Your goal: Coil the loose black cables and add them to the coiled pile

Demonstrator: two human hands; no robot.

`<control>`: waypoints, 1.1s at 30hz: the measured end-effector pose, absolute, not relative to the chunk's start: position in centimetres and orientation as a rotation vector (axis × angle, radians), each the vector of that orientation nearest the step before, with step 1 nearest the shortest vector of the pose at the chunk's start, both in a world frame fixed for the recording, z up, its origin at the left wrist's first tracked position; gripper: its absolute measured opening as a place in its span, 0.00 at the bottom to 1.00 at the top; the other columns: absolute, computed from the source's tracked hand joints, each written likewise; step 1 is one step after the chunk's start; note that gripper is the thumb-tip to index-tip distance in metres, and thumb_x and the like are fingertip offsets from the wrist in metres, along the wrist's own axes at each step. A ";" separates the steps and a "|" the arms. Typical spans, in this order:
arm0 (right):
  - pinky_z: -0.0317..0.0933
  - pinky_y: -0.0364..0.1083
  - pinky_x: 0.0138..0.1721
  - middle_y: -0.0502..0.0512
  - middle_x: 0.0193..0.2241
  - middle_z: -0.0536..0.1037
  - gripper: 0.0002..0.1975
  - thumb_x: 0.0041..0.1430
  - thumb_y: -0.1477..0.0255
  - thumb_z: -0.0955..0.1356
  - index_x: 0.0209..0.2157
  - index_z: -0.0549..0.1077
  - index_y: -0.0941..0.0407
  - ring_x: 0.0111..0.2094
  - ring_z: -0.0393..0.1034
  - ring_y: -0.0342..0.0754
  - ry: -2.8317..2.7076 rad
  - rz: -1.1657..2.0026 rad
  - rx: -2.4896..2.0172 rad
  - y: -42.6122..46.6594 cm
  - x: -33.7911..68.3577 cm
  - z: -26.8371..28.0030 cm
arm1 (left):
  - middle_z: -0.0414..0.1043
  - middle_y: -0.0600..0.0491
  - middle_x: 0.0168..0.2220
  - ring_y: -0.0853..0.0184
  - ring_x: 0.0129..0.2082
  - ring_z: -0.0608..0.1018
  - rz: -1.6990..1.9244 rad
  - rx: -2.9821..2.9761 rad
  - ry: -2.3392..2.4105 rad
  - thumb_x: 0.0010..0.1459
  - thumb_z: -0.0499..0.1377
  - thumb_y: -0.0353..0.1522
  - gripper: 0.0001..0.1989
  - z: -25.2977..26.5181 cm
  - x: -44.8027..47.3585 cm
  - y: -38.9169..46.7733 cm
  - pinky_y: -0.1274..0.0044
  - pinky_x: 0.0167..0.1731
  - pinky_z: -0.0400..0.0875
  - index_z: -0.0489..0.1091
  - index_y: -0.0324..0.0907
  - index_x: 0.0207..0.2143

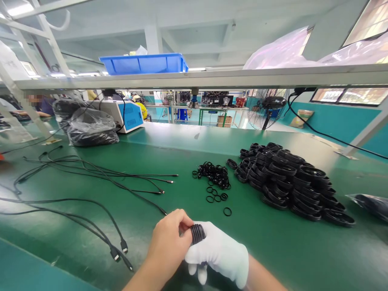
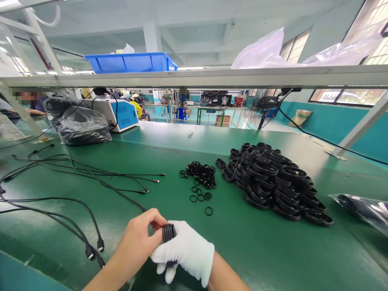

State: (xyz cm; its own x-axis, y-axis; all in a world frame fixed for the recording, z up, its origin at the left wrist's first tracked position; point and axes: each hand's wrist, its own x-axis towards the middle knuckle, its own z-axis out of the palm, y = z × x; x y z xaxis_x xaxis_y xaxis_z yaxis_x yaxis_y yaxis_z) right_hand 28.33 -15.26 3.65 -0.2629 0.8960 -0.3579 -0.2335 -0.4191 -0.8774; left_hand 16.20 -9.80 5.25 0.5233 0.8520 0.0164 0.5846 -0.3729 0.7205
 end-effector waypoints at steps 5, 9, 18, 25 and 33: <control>0.57 0.36 0.12 0.47 0.14 0.68 0.10 0.36 0.76 0.69 0.26 0.70 0.62 0.14 0.64 0.40 -0.863 1.778 -1.117 -15.0 28.6 3.4 | 0.71 0.57 0.25 0.66 0.28 0.73 0.524 2.018 1.048 0.48 0.55 0.27 0.04 5.4 16.5 -9.0 0.77 0.30 0.65 0.67 0.43 0.23; 0.58 0.36 0.11 0.54 0.20 0.71 0.12 0.36 0.71 0.70 0.25 0.72 0.65 0.16 0.65 0.40 -0.784 1.797 -0.956 -14.9 29.2 3.0 | 0.74 0.54 0.32 0.66 0.33 0.75 0.619 2.051 0.929 0.52 0.55 0.28 0.10 5.2 15.9 -8.6 0.75 0.36 0.69 0.71 0.44 0.36; 0.59 0.36 0.11 0.52 0.18 0.70 0.07 0.37 0.75 0.69 0.23 0.70 0.63 0.18 0.67 0.42 -0.810 1.805 -1.030 -14.7 29.2 2.6 | 0.77 0.47 0.36 0.59 0.35 0.76 0.816 2.589 0.802 0.55 0.48 0.25 0.18 2.6 15.7 -9.9 0.69 0.36 0.72 0.73 0.40 0.44; 0.56 0.37 0.10 0.52 0.19 0.74 0.17 0.34 0.75 0.70 0.31 0.67 0.61 0.14 0.65 0.41 -0.661 1.774 -1.001 -14.9 29.9 3.1 | 0.77 0.53 0.35 0.65 0.35 0.77 0.437 2.157 0.962 0.56 0.50 0.31 0.13 5.0 17.0 -3.4 0.75 0.36 0.69 0.73 0.44 0.38; 0.55 0.38 0.14 0.53 0.23 0.74 0.20 0.39 0.67 0.71 0.35 0.67 0.61 0.17 0.67 0.41 -0.551 1.641 -0.887 -14.4 31.6 2.4 | 0.70 0.58 0.28 0.67 0.30 0.72 0.343 2.270 0.848 0.47 0.57 0.28 0.05 1.4 24.5 -1.9 0.78 0.32 0.62 0.71 0.46 0.28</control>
State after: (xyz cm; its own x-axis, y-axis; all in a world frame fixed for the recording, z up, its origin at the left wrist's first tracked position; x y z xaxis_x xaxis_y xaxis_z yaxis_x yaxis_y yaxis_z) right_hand 31.57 -14.44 2.44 -0.0814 0.9618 -0.2614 -0.6087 -0.2556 -0.7511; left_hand 24.48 -1.86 1.35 0.7526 0.6584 0.0083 0.4788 -0.5558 0.6795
